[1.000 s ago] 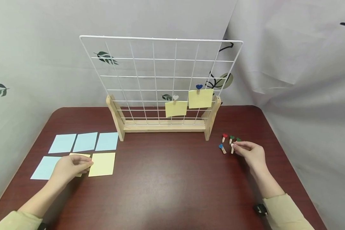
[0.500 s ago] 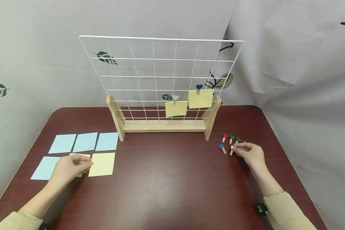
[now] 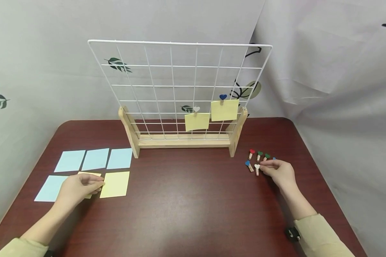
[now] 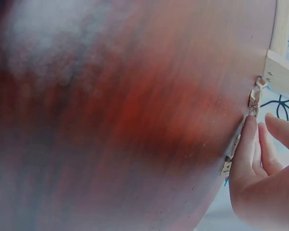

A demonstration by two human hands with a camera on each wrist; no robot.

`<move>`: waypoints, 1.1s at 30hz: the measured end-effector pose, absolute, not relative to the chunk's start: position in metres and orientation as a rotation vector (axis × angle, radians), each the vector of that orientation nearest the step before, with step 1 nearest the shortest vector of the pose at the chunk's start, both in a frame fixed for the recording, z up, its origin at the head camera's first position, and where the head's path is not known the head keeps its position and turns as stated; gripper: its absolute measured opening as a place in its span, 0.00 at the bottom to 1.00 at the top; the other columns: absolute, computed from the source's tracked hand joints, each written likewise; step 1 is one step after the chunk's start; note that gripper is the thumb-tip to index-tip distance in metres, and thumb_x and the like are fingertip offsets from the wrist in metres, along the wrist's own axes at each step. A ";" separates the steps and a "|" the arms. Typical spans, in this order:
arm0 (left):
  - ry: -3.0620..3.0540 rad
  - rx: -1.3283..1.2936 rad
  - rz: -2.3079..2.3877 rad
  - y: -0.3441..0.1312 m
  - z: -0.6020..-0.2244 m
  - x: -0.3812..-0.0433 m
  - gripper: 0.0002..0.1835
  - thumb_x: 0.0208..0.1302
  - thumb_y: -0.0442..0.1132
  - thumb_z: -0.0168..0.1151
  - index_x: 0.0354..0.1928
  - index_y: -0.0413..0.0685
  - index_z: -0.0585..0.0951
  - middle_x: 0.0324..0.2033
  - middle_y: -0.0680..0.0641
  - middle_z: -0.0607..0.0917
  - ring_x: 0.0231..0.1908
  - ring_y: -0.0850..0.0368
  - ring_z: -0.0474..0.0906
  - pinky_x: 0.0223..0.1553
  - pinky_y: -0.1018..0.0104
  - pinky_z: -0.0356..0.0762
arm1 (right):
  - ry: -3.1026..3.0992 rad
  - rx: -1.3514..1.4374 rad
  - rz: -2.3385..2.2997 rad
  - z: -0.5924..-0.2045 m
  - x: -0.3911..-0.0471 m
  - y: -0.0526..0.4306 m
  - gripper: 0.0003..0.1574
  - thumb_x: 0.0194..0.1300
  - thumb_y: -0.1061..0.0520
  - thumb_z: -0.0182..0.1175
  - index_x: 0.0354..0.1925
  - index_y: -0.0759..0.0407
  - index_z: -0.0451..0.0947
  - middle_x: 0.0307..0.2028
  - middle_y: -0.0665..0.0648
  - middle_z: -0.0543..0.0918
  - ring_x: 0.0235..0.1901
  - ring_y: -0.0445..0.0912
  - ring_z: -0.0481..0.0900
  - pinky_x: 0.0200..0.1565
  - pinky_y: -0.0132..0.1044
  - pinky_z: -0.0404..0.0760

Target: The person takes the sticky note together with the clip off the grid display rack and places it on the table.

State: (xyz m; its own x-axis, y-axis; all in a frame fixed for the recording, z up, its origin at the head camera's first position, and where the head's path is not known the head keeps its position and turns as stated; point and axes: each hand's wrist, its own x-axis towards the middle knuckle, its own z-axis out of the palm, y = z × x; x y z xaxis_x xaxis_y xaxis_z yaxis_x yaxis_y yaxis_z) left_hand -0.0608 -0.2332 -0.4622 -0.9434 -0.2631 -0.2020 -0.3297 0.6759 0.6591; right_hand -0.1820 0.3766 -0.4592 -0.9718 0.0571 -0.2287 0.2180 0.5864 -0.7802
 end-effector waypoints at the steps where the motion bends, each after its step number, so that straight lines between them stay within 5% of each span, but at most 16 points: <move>1: 2.797 -0.494 1.123 -0.233 -0.462 -0.061 0.10 0.66 0.34 0.72 0.42 0.32 0.90 0.31 0.40 0.94 0.23 0.63 0.86 0.21 0.72 0.79 | 2.639 0.232 -1.345 -0.459 -0.182 0.376 0.22 0.71 0.57 0.70 0.54 0.74 0.86 0.36 0.30 0.88 0.35 0.18 0.78 0.37 0.22 0.84; 7: 2.818 -0.494 1.113 -0.230 -0.460 -0.060 0.10 0.66 0.34 0.72 0.42 0.31 0.90 0.32 0.39 0.94 0.23 0.62 0.86 0.21 0.72 0.79 | 2.655 0.208 -1.443 -0.455 -0.180 0.375 0.18 0.70 0.63 0.69 0.52 0.77 0.85 0.31 0.29 0.88 0.33 0.19 0.82 0.36 0.19 0.84; 10: 2.821 -0.498 1.122 -0.231 -0.460 -0.061 0.11 0.67 0.35 0.72 0.43 0.31 0.90 0.32 0.39 0.94 0.23 0.63 0.86 0.20 0.72 0.79 | 2.655 0.187 -1.494 -0.453 -0.179 0.374 0.11 0.70 0.64 0.68 0.47 0.70 0.89 0.33 0.30 0.90 0.33 0.20 0.83 0.37 0.19 0.85; 18: 2.819 -0.526 1.162 -0.225 -0.456 -0.063 0.14 0.67 0.37 0.73 0.44 0.30 0.89 0.31 0.39 0.93 0.24 0.62 0.87 0.22 0.72 0.79 | 2.658 0.184 -1.475 -0.451 -0.178 0.371 0.24 0.73 0.58 0.69 0.57 0.78 0.82 0.31 0.32 0.89 0.32 0.24 0.86 0.38 0.21 0.86; 26: 2.797 -0.500 1.219 -0.213 -0.453 -0.072 0.12 0.67 0.36 0.72 0.44 0.30 0.90 0.34 0.38 0.94 0.25 0.67 0.87 0.26 0.77 0.81 | 2.688 0.151 -1.477 -0.444 -0.183 0.363 0.23 0.73 0.56 0.68 0.56 0.75 0.84 0.34 0.39 0.92 0.33 0.24 0.85 0.38 0.21 0.84; 33: 2.761 -0.457 1.353 -0.202 -0.452 -0.080 0.11 0.67 0.33 0.72 0.44 0.28 0.89 0.33 0.36 0.93 0.25 0.67 0.88 0.30 0.76 0.87 | 2.687 0.115 -1.498 -0.432 -0.186 0.357 0.21 0.72 0.59 0.68 0.55 0.75 0.84 0.32 0.34 0.91 0.33 0.26 0.88 0.38 0.21 0.84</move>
State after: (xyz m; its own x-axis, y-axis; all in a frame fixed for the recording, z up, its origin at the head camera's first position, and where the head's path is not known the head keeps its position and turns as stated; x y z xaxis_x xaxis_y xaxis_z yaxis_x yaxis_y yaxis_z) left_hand -0.0802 -0.2024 -0.4524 -0.9562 -0.2471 -0.1571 -0.2755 0.5778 0.7683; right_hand -0.1859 0.3571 -0.4325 -0.9952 0.0343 -0.0916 0.0959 0.5243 -0.8461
